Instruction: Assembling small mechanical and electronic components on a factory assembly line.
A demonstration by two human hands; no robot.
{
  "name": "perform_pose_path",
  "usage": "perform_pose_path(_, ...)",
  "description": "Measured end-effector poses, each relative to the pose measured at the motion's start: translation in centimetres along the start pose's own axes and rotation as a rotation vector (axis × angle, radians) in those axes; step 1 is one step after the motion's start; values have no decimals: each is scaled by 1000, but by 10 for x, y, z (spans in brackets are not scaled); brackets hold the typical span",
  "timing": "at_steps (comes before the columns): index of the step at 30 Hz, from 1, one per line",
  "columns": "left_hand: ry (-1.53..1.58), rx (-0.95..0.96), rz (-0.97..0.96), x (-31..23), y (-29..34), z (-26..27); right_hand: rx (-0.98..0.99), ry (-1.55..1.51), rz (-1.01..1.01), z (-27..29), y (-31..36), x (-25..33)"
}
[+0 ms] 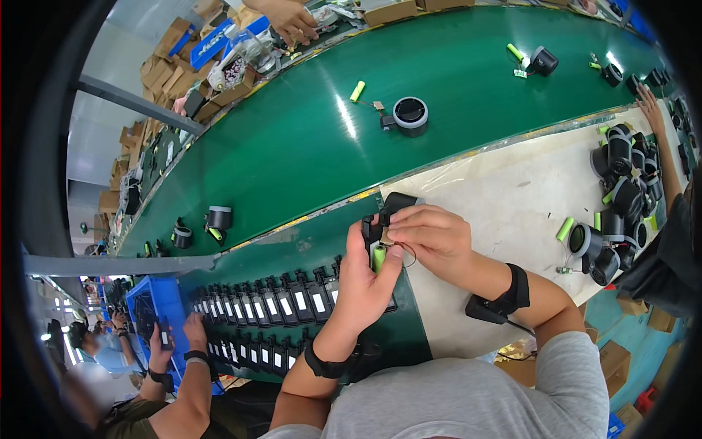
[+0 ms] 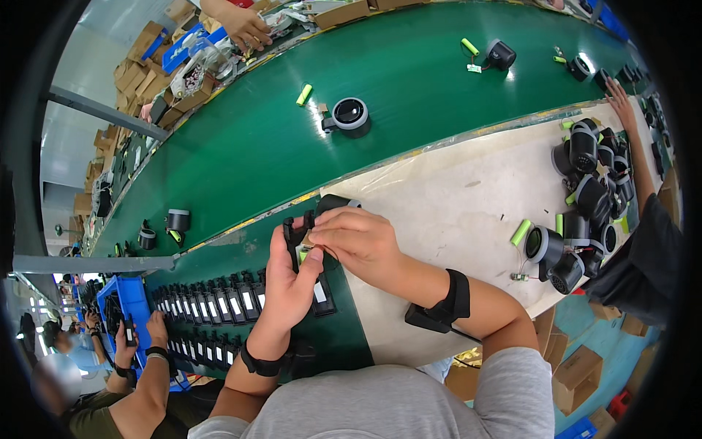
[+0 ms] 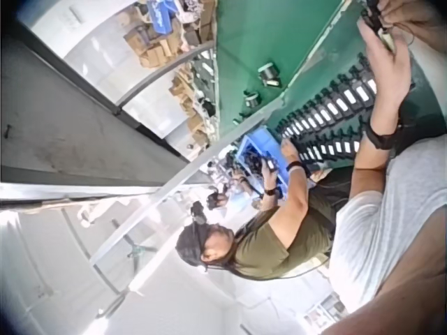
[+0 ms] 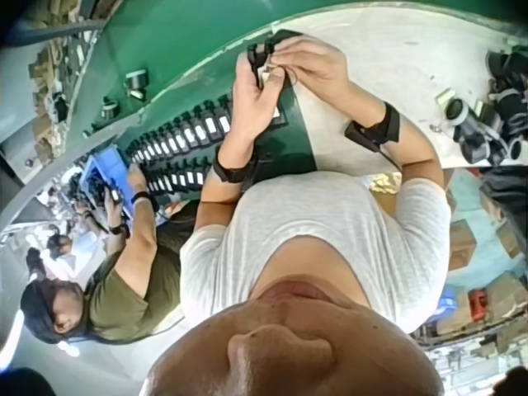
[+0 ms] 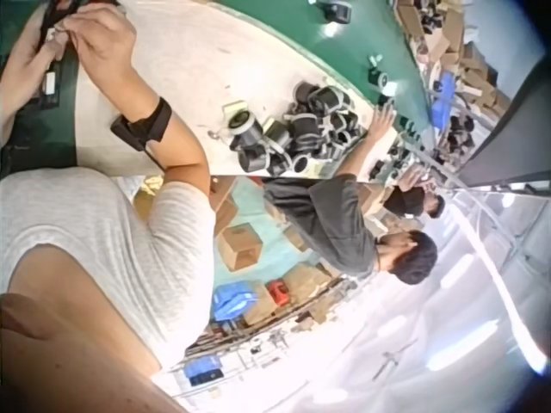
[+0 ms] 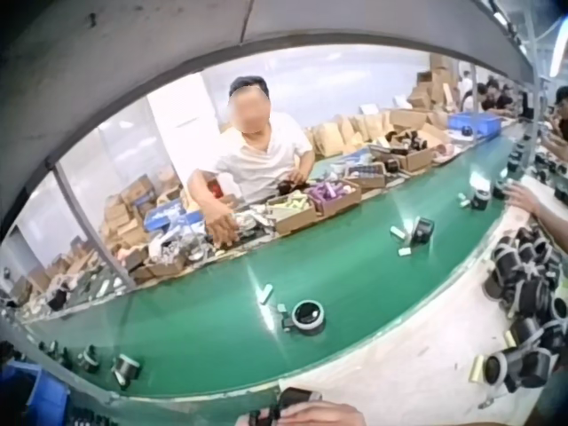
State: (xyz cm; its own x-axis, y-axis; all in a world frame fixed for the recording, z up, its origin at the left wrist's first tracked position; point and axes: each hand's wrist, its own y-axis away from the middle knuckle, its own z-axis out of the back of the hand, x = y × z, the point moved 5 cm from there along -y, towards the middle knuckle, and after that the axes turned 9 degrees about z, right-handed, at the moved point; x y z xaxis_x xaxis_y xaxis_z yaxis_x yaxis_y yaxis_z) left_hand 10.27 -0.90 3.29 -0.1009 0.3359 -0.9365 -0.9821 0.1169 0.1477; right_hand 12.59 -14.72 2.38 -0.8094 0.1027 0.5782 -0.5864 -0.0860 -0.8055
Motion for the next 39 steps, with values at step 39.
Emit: perform_pose_path(39, -38, -196, -99, -3, 5, -5, -8, 226, -54, -1, -2, 24)
